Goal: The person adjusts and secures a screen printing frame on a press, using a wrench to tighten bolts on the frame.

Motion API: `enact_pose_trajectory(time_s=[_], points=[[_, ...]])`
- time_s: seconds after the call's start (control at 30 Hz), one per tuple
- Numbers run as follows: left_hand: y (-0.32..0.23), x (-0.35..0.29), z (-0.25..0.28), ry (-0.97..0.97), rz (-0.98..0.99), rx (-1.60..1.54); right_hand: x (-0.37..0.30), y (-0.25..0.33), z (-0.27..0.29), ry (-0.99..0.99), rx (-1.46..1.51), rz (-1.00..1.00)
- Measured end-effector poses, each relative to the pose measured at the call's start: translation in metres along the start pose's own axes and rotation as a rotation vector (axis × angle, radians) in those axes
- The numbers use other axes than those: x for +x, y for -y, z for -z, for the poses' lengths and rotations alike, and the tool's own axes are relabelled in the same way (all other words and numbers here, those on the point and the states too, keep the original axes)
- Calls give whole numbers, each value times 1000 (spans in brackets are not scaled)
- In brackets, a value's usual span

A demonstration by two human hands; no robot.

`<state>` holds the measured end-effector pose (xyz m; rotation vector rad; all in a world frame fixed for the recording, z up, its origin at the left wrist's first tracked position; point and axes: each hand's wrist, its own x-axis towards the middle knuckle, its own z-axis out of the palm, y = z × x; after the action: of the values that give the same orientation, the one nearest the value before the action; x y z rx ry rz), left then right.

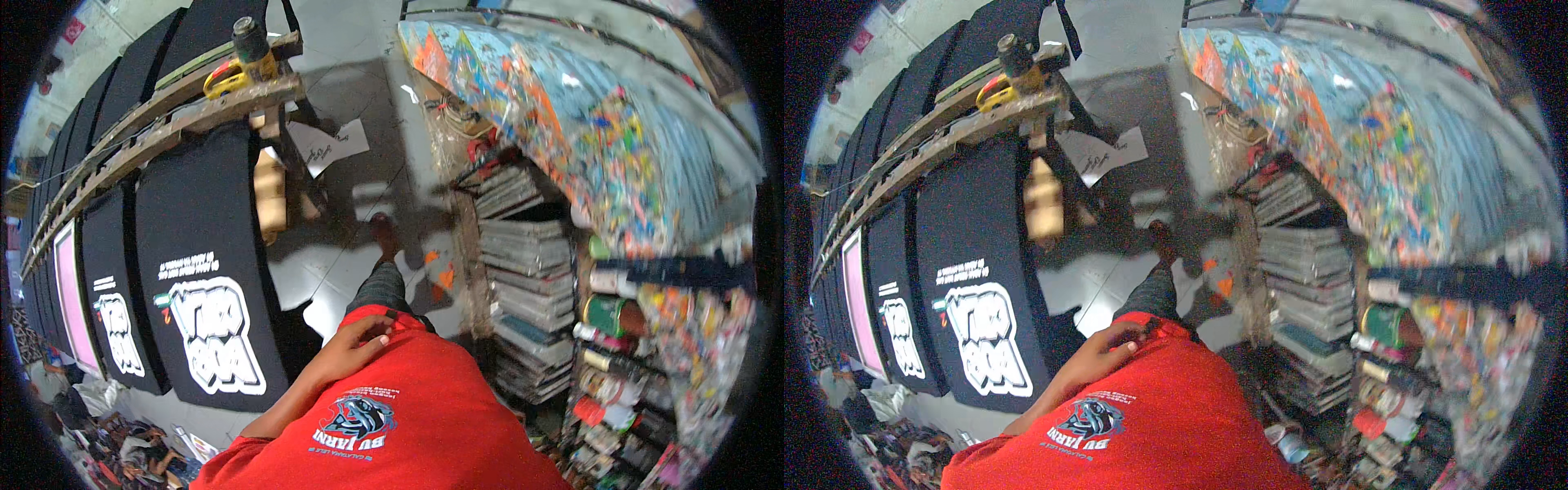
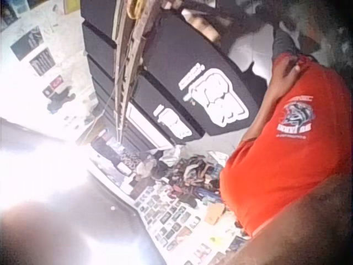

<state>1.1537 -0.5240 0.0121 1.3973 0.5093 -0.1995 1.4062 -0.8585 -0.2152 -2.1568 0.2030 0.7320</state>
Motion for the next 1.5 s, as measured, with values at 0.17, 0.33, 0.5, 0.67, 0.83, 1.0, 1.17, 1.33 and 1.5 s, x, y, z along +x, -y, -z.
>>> enact_pose_trajectory(time_s=[0.17, 0.33, 0.5, 0.67, 0.83, 1.0, 1.17, 1.33, 1.5], points=[[-85, 122, 72, -16, -92, -47, 70, 28, -44, 111, -167, -99], [-170, 208, 150, -40, -81, -123, 153, 102, -79, 148, -216, -139], [-217, 294, 225, -5, -84, -61, 286, 192, -146, 134, -114, -95], [-275, 368, 299, -356, -123, -596, 460, 352, -203, 214, -254, 92], [-327, 465, 375, -561, -160, -493, 599, 659, -281, 553, -423, 145], [-383, 547, 472, -649, -260, -708, 694, 963, -412, 636, -242, 297], [-420, 648, 626, -667, -316, -471, 702, 1169, -554, 793, -269, 482], [-478, 729, 801, -682, -374, -379, 799, 1203, -619, 564, -614, 566], [-507, 765, 919, -743, -388, -710, 902, 1178, -598, 664, -993, 347]])
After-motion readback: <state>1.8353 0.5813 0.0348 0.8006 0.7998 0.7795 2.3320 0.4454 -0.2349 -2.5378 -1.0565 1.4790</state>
